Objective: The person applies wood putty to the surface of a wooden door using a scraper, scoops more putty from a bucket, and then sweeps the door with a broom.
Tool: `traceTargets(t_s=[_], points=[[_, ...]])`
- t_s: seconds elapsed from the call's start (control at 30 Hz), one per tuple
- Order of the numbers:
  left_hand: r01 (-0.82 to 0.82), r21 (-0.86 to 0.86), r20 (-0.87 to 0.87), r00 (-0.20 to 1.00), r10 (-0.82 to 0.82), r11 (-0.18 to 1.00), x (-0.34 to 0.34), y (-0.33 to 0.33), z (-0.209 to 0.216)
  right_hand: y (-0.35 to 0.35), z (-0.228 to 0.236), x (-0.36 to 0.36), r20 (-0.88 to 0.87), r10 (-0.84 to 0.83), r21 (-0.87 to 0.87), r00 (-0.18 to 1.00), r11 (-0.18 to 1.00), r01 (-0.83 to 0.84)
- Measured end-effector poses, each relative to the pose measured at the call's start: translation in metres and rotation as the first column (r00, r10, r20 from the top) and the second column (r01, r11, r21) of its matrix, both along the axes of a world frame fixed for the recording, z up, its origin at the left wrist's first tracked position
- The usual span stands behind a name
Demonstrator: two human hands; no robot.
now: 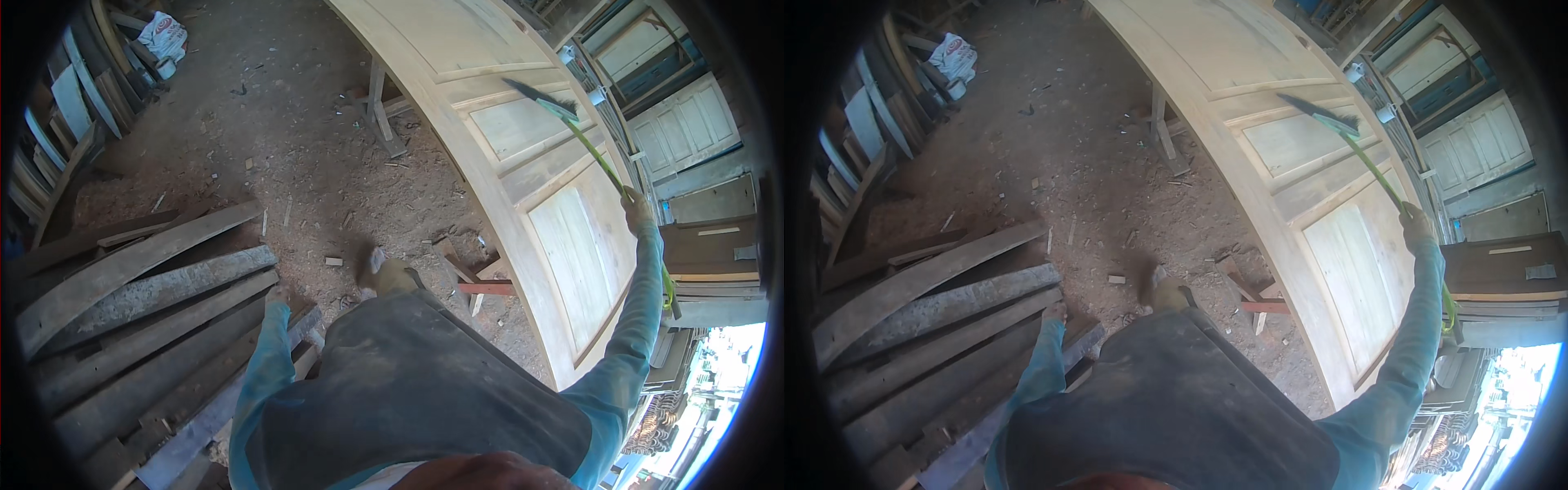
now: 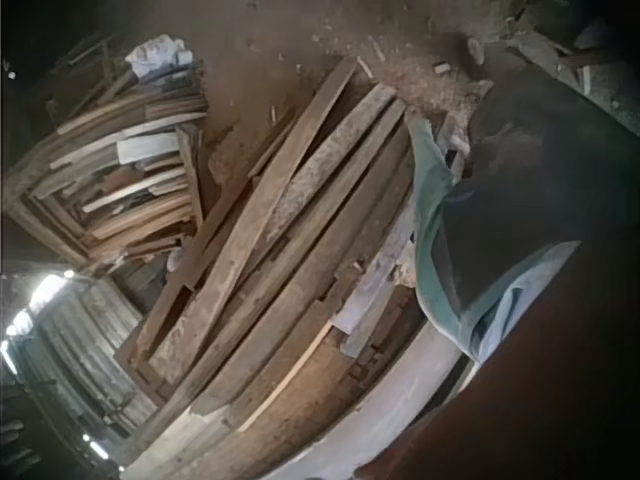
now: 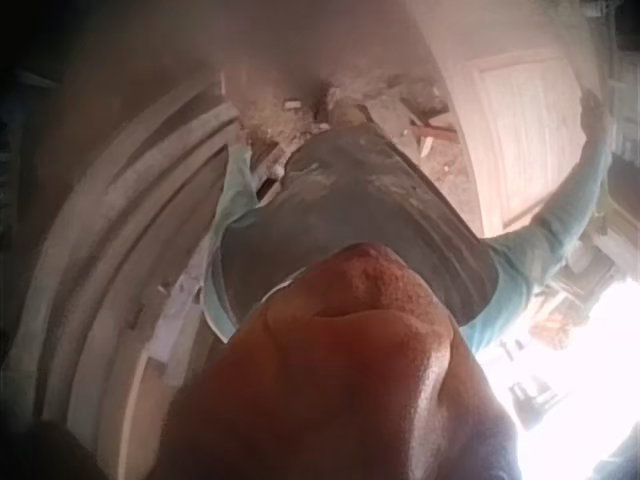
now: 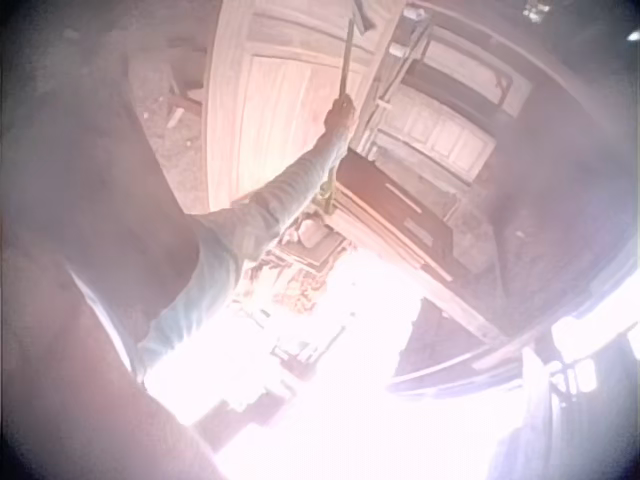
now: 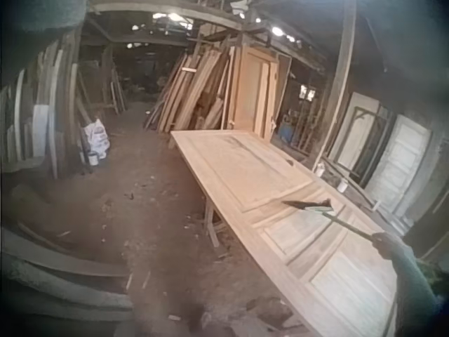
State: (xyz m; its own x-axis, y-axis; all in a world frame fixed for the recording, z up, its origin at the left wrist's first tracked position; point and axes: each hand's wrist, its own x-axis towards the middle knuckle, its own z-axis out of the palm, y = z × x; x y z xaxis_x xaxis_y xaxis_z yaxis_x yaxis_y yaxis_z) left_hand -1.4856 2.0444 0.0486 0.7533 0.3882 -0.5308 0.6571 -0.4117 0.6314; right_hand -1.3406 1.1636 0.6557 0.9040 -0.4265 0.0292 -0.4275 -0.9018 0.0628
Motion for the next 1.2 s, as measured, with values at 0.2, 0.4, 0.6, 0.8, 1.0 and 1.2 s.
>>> traceTargets(t_s=[0.2,0.4,0.6,0.8,1.0,1.2], points=[[-0.199,-0.326,-0.027,0.979,0.202,0.924,0.129,-0.014,-0.002,-0.009,-0.036,0.143,0.013,0.174,0.108,0.985,0.979,-0.175],[-0.015,0.024,-0.07,0.997,0.016,1.0,0.257,0.024,-0.015,0.184,-0.065,0.397,0.062,0.527,-0.042,0.848,0.85,-0.525],[0.11,-0.117,0.257,0.963,-0.077,0.987,0.444,-0.031,0.102,0.236,-0.04,0.545,0.185,0.468,-0.002,0.864,0.879,-0.476],[0.258,-0.331,0.078,0.966,-0.247,0.907,0.541,-0.027,0.143,0.254,0.032,0.556,0.164,0.079,-0.142,0.983,0.988,-0.055],[0.519,-0.243,0.084,0.853,-0.515,0.82,0.635,-0.004,0.153,0.212,0.046,0.582,0.297,-0.11,0.089,0.949,0.992,0.088],[0.59,-0.261,-0.057,0.781,-0.622,0.764,0.72,0.051,0.168,0.229,0.018,0.614,0.348,0.039,-0.127,0.937,0.992,0.006]])
